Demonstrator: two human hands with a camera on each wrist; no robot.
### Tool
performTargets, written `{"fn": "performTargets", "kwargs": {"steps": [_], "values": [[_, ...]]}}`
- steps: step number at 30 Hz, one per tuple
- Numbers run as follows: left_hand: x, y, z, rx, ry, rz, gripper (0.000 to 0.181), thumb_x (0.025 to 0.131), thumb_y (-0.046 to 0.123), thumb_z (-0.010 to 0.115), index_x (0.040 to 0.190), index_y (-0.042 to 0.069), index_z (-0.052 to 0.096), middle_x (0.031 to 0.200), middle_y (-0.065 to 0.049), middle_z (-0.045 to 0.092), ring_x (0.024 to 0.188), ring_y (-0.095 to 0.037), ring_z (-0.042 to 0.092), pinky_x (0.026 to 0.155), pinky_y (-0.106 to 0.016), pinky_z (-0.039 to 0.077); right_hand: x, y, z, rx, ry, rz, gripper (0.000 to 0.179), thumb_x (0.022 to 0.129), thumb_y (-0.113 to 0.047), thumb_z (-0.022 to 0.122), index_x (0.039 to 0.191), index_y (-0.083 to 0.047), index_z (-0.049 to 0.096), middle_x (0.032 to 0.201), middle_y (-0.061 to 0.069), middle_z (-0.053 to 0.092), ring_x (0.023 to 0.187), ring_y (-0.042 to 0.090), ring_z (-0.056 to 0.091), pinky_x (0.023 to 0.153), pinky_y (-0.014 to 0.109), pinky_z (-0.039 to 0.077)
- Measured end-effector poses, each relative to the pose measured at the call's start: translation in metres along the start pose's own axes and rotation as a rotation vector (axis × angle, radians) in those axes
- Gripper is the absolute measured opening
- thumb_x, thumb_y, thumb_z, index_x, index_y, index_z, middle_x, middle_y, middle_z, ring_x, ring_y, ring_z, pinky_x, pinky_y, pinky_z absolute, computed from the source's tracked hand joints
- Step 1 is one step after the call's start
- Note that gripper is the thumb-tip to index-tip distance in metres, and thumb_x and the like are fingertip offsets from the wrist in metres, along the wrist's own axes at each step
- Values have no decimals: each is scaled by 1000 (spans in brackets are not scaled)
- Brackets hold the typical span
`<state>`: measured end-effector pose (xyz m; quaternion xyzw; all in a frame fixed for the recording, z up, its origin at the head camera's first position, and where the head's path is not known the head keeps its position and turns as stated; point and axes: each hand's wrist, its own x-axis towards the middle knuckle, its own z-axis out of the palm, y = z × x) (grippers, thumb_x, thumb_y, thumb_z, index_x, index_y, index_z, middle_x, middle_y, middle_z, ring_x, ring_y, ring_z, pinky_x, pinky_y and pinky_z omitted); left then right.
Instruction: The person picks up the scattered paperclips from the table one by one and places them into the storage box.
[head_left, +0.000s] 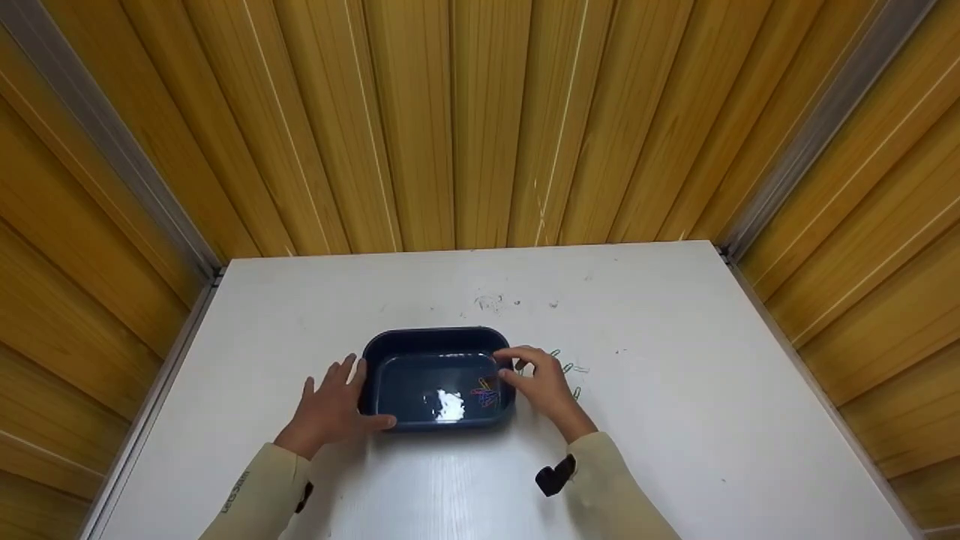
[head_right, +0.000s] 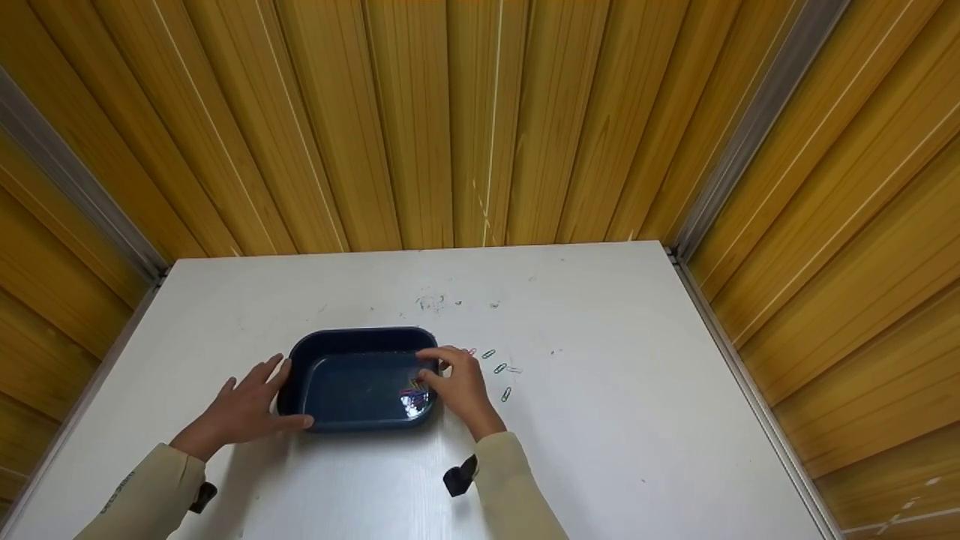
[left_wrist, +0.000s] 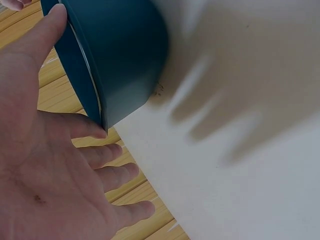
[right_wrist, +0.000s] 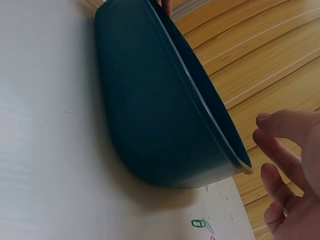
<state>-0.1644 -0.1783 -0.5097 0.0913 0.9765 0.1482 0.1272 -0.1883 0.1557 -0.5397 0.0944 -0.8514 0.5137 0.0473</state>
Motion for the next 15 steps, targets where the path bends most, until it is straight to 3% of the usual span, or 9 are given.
{"fn": "performTargets", "kwargs": {"steps": [6,15], "values": [[1,1,0,1,-6,3,112,75,67,69,153,1,22,161,-21,17,147,-45,17,111,-72,9,-1,3,-4,-7,11,3,29,85,-12,73,112,-21,72,110,-1,72,99,22,61,85,36,42],[1,3,-5,-6,-9,8,114,73,67,70,153,1,22,160,-21,18,147,-45,17,111,-72,10,-4,9,-12,3,24,19,31,85,-13,73,115,-21,71,114,-2,71,106,24,61,93,48,44]]}}
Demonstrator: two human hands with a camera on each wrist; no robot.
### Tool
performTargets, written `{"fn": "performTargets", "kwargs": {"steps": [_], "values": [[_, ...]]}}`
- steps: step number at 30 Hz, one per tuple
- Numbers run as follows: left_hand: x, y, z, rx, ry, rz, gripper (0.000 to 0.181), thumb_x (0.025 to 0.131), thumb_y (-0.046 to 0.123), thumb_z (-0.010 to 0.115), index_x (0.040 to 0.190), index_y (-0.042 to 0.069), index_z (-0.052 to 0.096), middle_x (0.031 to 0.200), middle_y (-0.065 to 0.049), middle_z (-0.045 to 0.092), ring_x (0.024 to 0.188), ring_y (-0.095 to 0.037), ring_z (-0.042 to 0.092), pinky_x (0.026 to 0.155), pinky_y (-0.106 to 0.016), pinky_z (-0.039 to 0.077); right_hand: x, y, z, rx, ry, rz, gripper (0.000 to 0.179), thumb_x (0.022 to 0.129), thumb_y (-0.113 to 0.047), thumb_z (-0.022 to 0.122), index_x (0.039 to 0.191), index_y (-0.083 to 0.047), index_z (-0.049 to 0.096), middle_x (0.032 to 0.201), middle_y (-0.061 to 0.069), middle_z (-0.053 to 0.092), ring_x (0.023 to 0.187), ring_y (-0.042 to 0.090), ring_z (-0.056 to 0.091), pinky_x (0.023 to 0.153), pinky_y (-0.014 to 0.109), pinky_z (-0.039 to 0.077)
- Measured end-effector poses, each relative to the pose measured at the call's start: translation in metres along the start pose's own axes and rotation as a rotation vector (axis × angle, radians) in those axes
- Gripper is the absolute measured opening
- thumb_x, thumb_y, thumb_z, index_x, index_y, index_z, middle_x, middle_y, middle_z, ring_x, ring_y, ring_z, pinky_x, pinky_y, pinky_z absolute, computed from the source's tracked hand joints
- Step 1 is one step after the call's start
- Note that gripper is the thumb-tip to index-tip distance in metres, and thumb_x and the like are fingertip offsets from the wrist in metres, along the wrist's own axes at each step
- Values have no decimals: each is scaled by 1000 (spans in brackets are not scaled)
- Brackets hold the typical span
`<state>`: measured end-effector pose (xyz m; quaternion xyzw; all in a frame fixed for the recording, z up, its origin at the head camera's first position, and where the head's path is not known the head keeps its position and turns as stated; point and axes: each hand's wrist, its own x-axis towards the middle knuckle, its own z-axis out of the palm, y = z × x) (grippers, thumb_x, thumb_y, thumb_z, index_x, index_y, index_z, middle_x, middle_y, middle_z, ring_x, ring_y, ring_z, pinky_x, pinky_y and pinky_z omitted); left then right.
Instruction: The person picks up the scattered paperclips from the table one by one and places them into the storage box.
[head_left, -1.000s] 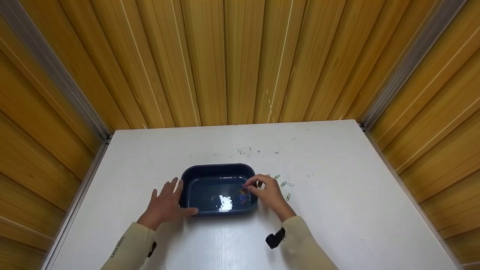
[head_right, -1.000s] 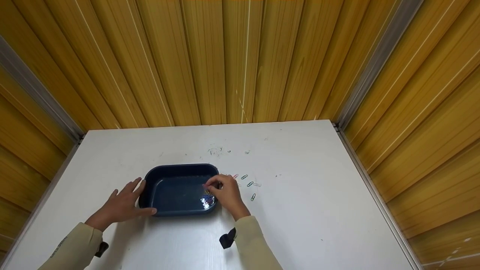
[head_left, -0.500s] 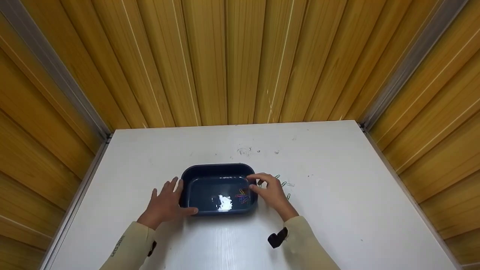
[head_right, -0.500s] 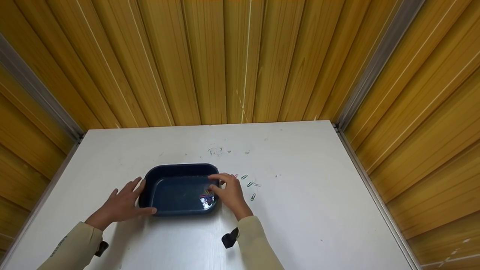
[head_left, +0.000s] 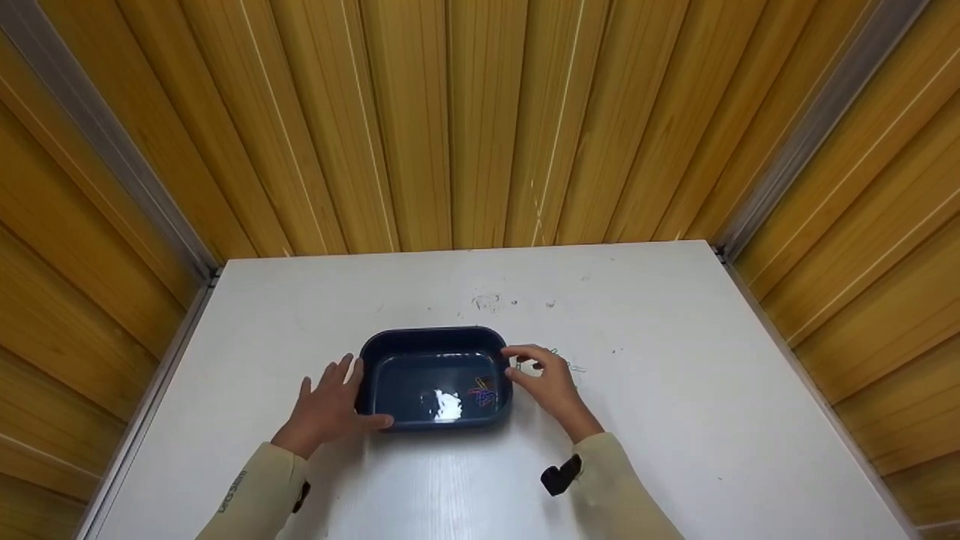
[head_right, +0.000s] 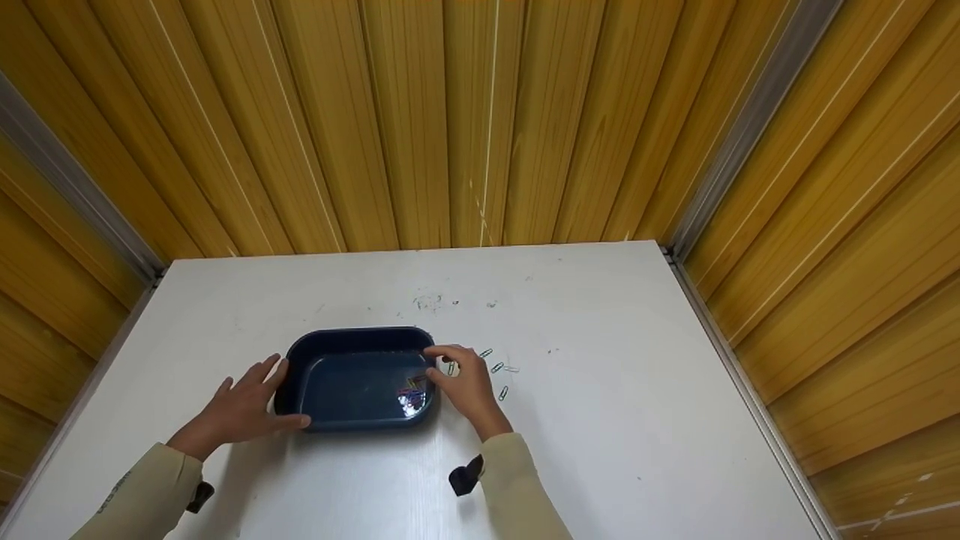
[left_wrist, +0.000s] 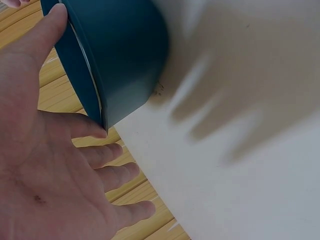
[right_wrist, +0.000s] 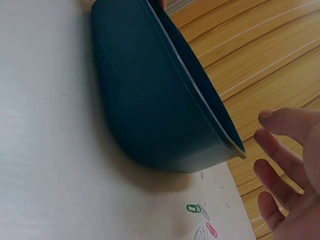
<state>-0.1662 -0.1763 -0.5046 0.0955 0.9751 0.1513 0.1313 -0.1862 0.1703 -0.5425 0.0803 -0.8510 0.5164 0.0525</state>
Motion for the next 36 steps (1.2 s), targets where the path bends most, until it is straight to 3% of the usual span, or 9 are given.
{"fn": "performTargets", "kwargs": {"steps": [4,11,18,36], "values": [[1,0,0,-11,-8,-3,115,73,66,71,153,1,21,160,-21,17,147,-45,16,112,-71,8,-1,3,-4,8,13,-4,32,84,-12,74,115,-18,71,115,-1,71,106,24,60,93,54,43],[5,4,0,1,-15,5,114,74,67,69,153,2,21,161,-20,16,147,-44,16,113,-71,7,-5,7,-14,-24,60,5,31,84,-13,75,113,-24,71,113,-3,70,105,21,60,91,51,45],[4,4,-1,-10,-5,4,113,73,65,72,152,0,23,159,-23,19,146,-45,18,112,-71,7,-8,12,-23,-17,71,0,32,84,-12,74,115,-21,70,114,1,70,106,26,60,90,54,44],[-2,-10,0,1,15,-4,114,73,65,72,151,-2,24,158,-25,21,145,-45,21,110,-73,9,-17,31,-30,-59,106,106,34,83,-10,75,114,-23,71,116,0,70,107,26,60,88,43,43]]}}
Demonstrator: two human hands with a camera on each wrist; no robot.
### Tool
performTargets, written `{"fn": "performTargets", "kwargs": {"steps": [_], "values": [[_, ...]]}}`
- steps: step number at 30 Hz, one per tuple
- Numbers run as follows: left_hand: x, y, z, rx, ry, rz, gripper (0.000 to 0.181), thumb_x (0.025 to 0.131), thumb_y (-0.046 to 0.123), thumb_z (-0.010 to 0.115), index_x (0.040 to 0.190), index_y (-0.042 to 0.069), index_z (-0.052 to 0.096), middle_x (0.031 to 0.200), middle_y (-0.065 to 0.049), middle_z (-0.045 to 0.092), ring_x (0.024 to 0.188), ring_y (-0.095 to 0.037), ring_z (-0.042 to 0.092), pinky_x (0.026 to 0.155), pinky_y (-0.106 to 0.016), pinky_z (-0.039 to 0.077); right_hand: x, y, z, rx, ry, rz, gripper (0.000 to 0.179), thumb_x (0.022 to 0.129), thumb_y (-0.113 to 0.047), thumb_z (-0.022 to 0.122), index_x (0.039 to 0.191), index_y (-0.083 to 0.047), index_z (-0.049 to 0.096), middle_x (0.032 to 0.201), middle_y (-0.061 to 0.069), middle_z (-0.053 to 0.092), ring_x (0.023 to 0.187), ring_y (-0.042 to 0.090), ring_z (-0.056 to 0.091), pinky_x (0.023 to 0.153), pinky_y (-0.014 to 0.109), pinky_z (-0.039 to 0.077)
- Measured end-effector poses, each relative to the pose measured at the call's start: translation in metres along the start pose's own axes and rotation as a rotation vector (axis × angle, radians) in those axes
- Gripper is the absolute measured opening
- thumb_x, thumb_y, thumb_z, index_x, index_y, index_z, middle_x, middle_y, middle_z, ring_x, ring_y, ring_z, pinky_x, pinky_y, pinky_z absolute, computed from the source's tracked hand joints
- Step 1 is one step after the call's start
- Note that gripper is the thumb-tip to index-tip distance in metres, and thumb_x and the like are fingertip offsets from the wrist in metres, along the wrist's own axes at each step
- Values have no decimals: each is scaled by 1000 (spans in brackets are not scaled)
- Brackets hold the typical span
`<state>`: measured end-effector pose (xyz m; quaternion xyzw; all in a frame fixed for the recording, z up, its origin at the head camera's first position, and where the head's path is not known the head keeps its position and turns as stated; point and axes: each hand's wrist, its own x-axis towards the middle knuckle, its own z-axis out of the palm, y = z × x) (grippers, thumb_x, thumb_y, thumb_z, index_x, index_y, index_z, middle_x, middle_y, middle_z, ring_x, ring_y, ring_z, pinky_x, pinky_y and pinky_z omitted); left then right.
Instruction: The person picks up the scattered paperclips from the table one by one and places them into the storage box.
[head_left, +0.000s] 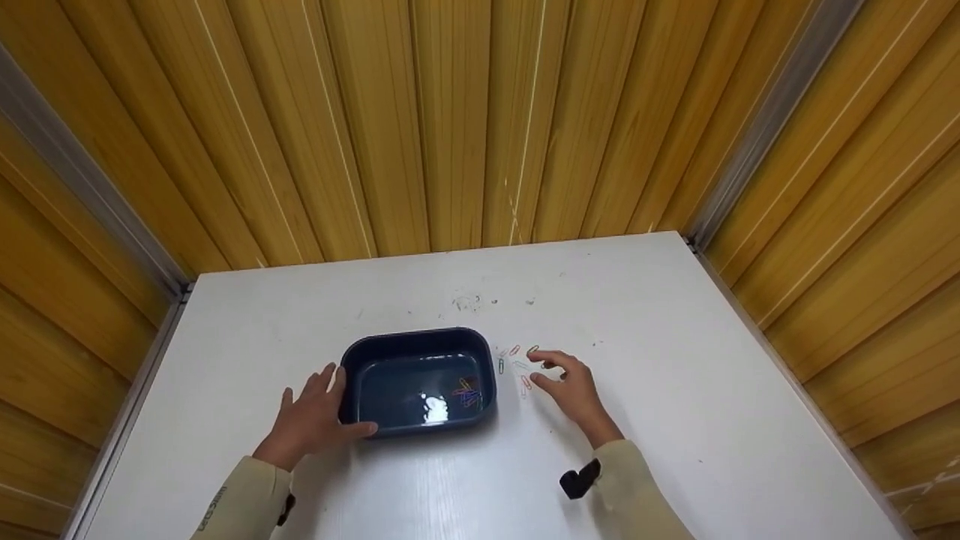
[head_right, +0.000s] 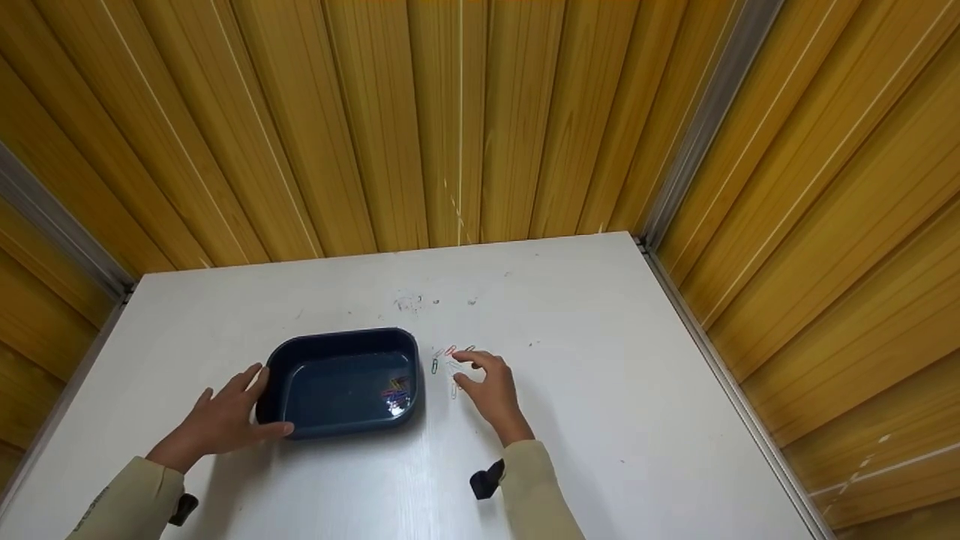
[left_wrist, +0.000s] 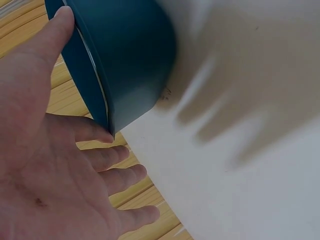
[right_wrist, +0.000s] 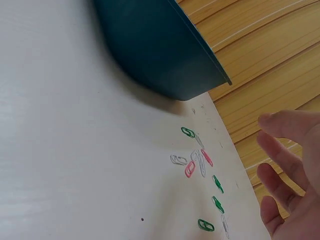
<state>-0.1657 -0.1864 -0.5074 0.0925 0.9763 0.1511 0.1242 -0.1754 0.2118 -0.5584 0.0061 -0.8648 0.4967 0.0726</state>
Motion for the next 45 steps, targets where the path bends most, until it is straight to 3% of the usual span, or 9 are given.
{"fn": "performTargets", "kwargs": {"steps": [10,23,35,45], "values": [[2,0,1,12,-2,8,113,73,64,72,151,-3,24,158,-25,21,144,-45,23,109,-74,10,-3,11,1,19,5,32,32,84,-8,73,113,-22,71,113,0,71,102,23,60,83,33,44],[2,0,0,17,-13,7,114,74,67,69,151,-3,23,159,-24,19,145,-47,20,110,-73,11,-2,22,7,34,12,34,28,86,-6,71,110,-20,72,108,1,72,96,19,58,84,34,47],[3,4,0,12,1,10,113,75,64,70,151,-3,22,159,-24,20,145,-47,20,110,-73,11,0,25,11,-58,5,108,30,84,-2,70,108,-19,73,109,-2,70,93,15,56,86,31,47],[2,3,2,11,10,3,112,74,62,73,151,-4,23,159,-24,20,145,-47,21,110,-73,10,6,30,25,-138,18,64,32,78,6,74,105,-13,74,107,4,72,106,22,64,91,39,51]]}}
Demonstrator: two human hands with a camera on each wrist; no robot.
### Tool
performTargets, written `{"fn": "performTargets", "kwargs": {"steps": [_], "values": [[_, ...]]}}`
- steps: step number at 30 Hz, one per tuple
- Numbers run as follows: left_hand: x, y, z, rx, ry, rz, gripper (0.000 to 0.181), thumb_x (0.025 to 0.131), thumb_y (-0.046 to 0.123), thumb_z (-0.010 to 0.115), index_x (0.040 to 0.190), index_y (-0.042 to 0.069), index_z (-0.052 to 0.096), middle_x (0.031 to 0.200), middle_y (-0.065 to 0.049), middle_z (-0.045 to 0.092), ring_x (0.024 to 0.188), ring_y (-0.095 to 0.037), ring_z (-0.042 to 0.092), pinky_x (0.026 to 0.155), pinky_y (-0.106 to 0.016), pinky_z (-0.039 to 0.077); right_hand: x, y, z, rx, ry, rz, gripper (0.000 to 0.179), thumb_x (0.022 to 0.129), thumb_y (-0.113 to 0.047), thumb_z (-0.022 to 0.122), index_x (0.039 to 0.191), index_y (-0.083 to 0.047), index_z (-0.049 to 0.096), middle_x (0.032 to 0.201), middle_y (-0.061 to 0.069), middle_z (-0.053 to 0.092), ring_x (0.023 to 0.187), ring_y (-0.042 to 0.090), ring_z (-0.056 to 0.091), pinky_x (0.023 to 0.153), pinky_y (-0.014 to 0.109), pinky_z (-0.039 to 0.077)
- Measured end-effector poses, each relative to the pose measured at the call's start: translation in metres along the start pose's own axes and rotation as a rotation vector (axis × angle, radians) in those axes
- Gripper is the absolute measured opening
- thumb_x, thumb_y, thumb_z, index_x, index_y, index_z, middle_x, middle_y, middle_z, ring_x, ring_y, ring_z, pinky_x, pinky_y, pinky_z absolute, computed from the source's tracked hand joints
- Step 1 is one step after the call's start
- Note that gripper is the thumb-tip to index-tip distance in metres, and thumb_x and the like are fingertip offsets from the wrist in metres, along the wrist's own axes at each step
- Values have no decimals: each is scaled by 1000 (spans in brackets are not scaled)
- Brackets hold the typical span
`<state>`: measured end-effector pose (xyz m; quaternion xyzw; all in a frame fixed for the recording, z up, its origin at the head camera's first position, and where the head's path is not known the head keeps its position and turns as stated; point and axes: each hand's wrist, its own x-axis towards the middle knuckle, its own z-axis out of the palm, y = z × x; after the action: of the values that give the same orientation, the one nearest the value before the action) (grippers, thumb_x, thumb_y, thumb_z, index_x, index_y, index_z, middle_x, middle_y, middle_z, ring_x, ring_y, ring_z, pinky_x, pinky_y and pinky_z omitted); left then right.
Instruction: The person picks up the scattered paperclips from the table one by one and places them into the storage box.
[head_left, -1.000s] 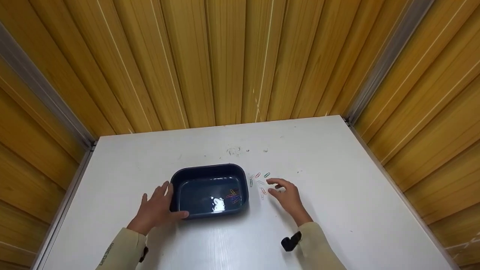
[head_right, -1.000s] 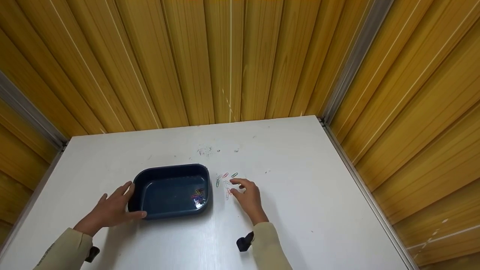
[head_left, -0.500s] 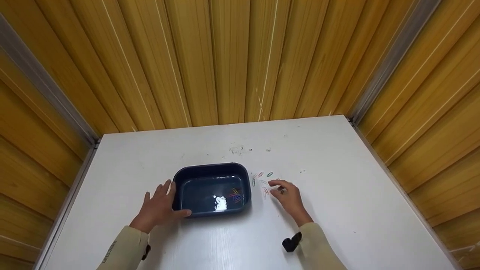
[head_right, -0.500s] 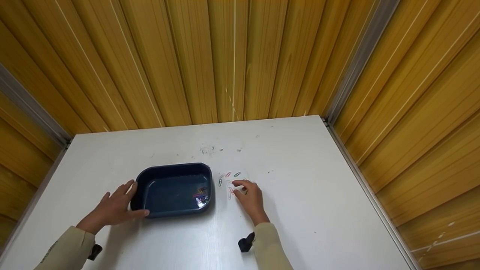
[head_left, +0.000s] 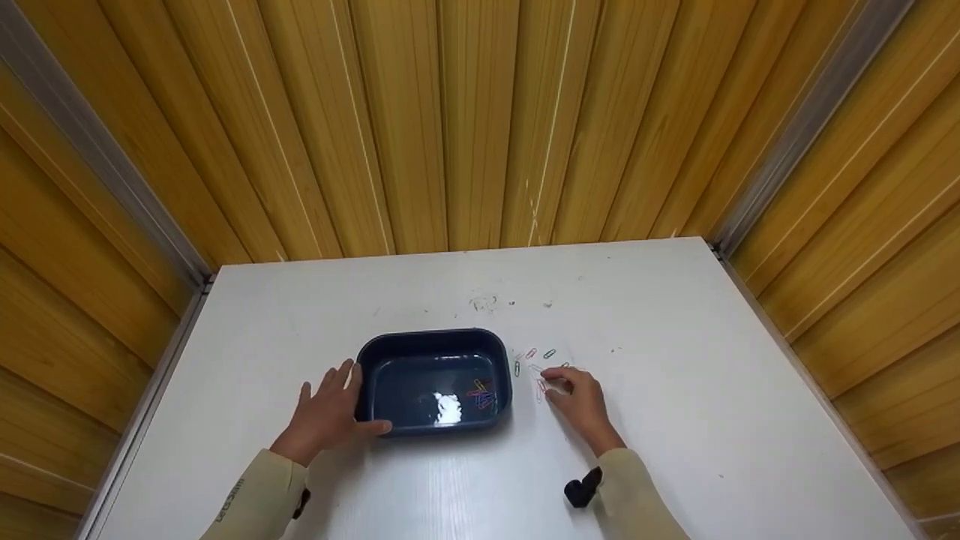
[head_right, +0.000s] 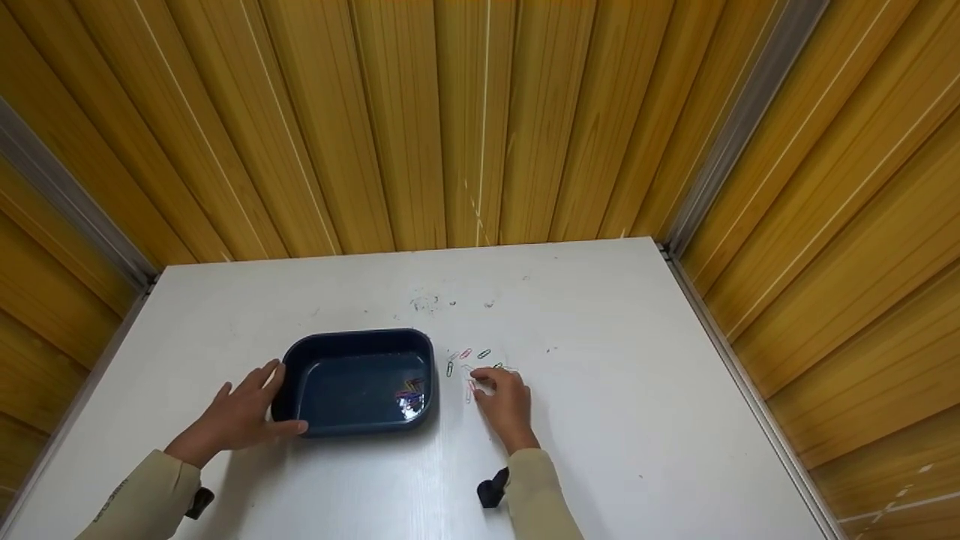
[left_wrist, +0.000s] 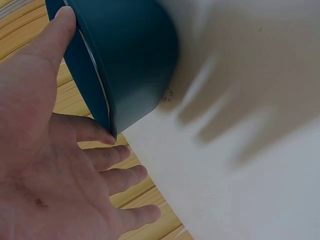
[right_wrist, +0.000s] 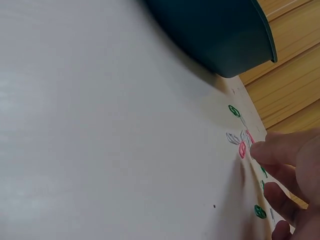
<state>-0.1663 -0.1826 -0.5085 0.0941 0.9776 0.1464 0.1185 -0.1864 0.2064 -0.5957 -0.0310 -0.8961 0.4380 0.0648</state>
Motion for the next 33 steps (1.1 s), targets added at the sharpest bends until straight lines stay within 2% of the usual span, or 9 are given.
{"fn": "performTargets", "kwargs": {"steps": [11,19,22,29,33], "values": [[1,0,0,-18,-13,-5,113,74,61,74,152,-3,22,160,-22,19,146,-46,18,111,-72,8,3,-5,8,-104,40,68,28,77,-1,77,101,-17,75,101,0,73,100,20,61,93,42,48],[1,0,2,-11,-13,-12,114,73,60,75,152,-3,22,159,-23,19,146,-46,18,112,-71,8,4,-8,12,-194,66,61,17,78,-12,79,94,-17,75,91,-2,69,91,18,58,85,39,44],[1,0,1,-22,-14,-8,113,74,60,75,152,-3,22,160,-23,19,146,-46,18,112,-71,7,4,-9,13,-212,72,60,14,79,-14,79,92,-17,74,91,-1,68,91,19,58,85,41,42],[1,0,-1,-40,-25,-3,113,74,59,74,151,-4,21,160,-23,18,146,-46,17,112,-72,6,5,-11,12,-234,44,50,9,79,-9,76,80,-16,72,85,0,66,87,20,56,85,43,41],[1,0,-1,-40,-26,-4,113,74,59,75,151,-4,21,160,-23,18,146,-46,17,112,-72,7,6,-12,11,-240,21,58,9,80,-9,76,80,-16,70,85,-1,66,87,20,57,85,42,40]]}}
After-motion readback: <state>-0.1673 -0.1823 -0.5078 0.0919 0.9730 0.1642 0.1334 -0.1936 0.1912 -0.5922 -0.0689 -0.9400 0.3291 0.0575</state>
